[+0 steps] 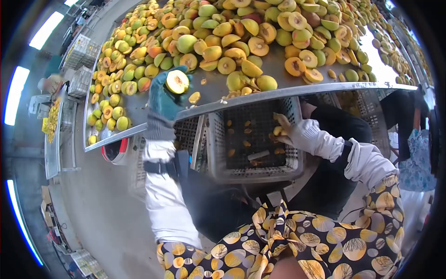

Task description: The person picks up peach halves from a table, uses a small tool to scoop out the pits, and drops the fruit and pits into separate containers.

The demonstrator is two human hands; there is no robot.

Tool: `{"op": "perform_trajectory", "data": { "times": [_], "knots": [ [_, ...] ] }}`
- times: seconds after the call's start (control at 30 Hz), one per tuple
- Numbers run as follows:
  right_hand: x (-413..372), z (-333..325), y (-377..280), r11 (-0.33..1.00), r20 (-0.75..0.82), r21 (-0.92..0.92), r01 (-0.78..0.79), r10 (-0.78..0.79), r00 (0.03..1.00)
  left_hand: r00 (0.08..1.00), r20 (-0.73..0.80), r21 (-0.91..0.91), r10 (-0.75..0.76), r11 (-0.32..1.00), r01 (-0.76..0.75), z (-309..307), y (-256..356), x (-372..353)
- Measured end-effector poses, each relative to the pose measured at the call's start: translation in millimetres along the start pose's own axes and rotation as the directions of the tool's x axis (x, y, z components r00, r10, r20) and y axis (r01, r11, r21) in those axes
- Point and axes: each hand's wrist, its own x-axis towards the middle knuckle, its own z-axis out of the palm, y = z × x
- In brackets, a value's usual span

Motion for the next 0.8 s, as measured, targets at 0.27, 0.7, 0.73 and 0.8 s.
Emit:
{"op": "perform_trajectory", "data": {
  "times": [0.27, 0.7, 0.73, 0.8],
  "knots": [
    [13.0, -55.3, -40.6, 0.625, 0.037, 0.781, 0.019, -0.078, 0.996, 0.996, 0.025, -0.317, -0.082, 0.944, 0.085, 73.7, -45.1, -83.3],
    [24.2, -89.4, -66.6, -0.533, 0.158, 0.644, -0.549, -0.609, 0.777, 0.975, 0.132, 0.203, 0.177, 0.958, -0.202, 129.5, -56.0, -118.1],
    [25.1, -83.9, -65.7, -0.526, 0.165, 0.654, -0.544, -0.603, 0.781, 0.973, 0.124, 0.266, 0.197, 0.938, -0.223, 128.1, -61.0, -115.2],
    [25.2, -78.5, -67.2, -0.527, 0.159, 0.66, -0.535, -0.599, 0.785, 0.972, 0.128, 0.256, 0.198, 0.94, -0.225, 123.8, -71.6, -108.6]
  ]
}}
